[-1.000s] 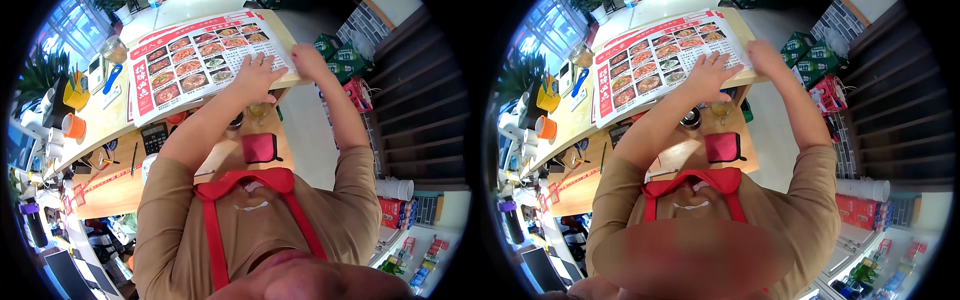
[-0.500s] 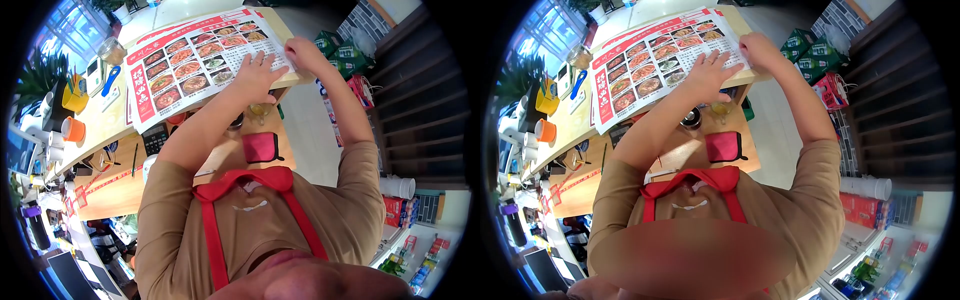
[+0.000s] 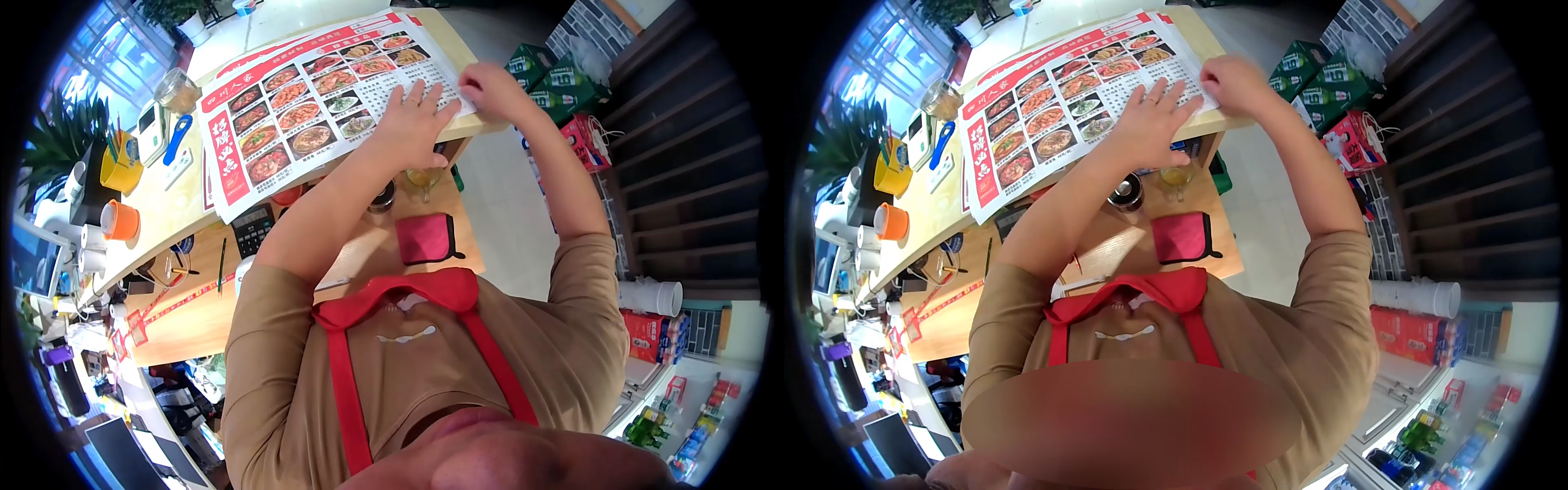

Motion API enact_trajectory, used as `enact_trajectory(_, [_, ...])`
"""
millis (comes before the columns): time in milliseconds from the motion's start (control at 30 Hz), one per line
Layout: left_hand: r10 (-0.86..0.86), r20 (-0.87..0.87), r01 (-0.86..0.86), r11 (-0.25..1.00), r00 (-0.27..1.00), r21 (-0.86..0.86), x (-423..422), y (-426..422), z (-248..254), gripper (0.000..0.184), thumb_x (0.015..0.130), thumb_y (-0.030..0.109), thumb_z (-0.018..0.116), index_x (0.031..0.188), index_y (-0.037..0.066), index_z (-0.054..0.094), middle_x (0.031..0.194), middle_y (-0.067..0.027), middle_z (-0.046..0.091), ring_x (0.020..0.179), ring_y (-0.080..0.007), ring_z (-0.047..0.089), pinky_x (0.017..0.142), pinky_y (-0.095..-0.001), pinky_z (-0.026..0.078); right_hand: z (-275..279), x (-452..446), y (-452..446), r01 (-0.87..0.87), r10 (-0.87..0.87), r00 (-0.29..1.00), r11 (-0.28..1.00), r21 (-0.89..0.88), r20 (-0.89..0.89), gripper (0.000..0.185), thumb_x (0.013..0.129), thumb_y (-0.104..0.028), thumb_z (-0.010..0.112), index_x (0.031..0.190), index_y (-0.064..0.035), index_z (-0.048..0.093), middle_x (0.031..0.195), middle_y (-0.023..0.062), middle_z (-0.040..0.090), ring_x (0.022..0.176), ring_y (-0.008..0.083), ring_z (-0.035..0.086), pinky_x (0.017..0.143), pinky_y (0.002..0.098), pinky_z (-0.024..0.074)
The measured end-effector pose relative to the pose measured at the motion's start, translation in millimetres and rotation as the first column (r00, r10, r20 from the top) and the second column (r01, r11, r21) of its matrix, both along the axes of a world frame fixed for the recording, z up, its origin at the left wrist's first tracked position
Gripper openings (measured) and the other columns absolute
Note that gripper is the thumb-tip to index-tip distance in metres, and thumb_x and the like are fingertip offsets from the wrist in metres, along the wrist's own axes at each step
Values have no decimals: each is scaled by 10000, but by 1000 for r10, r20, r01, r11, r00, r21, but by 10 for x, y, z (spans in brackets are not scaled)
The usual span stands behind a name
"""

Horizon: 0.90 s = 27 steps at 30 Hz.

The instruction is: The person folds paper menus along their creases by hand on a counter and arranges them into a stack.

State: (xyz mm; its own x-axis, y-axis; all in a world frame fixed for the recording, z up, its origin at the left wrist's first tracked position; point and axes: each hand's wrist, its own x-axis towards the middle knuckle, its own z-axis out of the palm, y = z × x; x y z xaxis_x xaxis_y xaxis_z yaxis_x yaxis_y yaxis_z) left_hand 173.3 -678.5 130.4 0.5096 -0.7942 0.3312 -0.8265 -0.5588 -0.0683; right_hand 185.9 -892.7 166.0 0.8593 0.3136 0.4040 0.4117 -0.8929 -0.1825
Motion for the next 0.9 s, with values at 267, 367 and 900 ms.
enact_trajectory(267, [-18,-31,17,1000,999,-24,19,-8,-6,871,623,396,749,1374,219,345,1409,-165,315,1309,-372,282,1043,-528,240,-103,80,117,25,-26,1000,991,-134,-10,73,764,-105,572,797,-40,570,798,142,571,815,324,538,690,405,435])
enact_trajectory(367, [-12,-20,12,1000,1000,-22,42,-12,-26,863,626,386,750,1372,228,346,1409,-160,317,1311,-363,283,1045,-522,240,-18,34,89,-8,-10,995,984,-179,-99,64,757,-106,575,780,-47,575,789,150,581,797,335,545,699,408,442])
enact_trajectory(900, [-1,-35,1,1000,999,-19,18,5,1,869,638,380,750,1382,236,326,1410,-160,315,1315,-356,278,1052,-512,228,-2,157,143,-28,50,996,963,-268,75,97,711,-100,598,752,-12,599,762,174,596,752,350,566,665,420,445])
